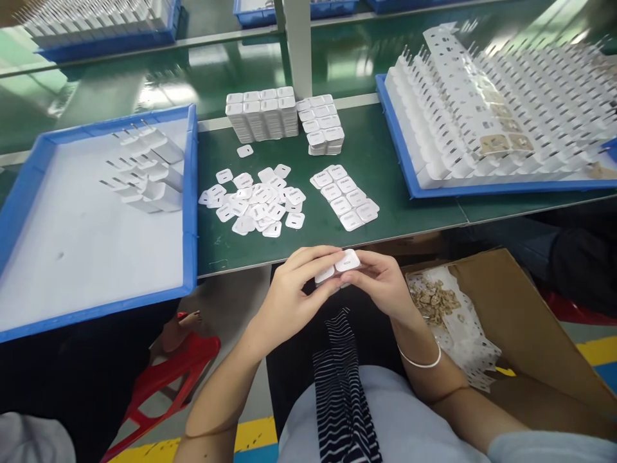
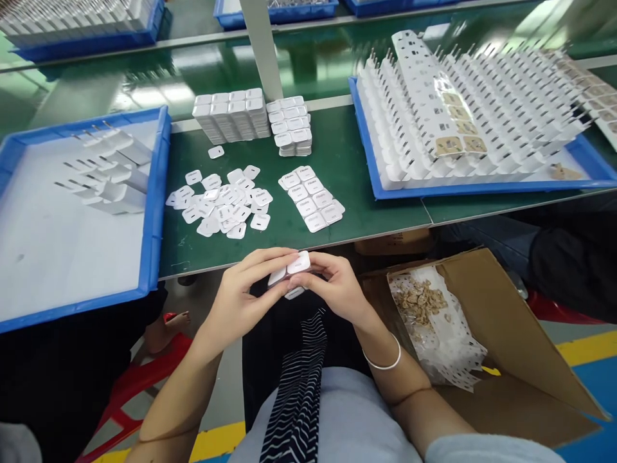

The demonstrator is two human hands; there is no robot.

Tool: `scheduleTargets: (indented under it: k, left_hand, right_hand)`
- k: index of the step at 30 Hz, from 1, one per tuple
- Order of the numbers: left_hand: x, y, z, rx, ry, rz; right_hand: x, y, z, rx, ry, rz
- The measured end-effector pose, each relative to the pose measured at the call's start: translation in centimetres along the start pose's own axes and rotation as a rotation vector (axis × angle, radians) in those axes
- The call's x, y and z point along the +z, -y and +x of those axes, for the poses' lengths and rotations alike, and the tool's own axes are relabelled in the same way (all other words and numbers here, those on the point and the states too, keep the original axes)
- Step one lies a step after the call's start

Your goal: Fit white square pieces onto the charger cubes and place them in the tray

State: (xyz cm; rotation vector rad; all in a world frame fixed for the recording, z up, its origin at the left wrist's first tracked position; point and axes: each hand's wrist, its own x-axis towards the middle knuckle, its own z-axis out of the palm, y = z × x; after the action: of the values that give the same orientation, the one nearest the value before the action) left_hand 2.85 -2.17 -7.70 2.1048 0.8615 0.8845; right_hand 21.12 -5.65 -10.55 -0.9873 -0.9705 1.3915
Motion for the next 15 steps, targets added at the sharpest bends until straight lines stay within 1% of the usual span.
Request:
scheduleTargets:
  k: [2,4,7,10,15]
  left_hand:
    - [-0.19,0.09,-0.1,0.007,0.006,-0.004]
    - [-0.27,0.16,-0.18,0.032,0.005,0.04]
    - [-0.37,0.04,-0.21,0.065,0.023,0.099]
    - [-0.49,-0.19,-0.13,0.03,0.055,0.073]
    - [-0.15,-0.3,-0.1,-0.044,0.016,-0.013]
  right_hand:
    - [0.09,0.13,-0.07,0.011,0.02,-0.004]
    - [0.19,0.1,-0.03,0.015,0.019,0.0]
    - [0.3,-0.21,0.07,0.02,-0.029,-0.013]
    - [0.31,-0.55,0.01,0.024,-0.042,-0.039]
    - [0.38,-0.75,-0.25,-0.056,-0.095,-0.091]
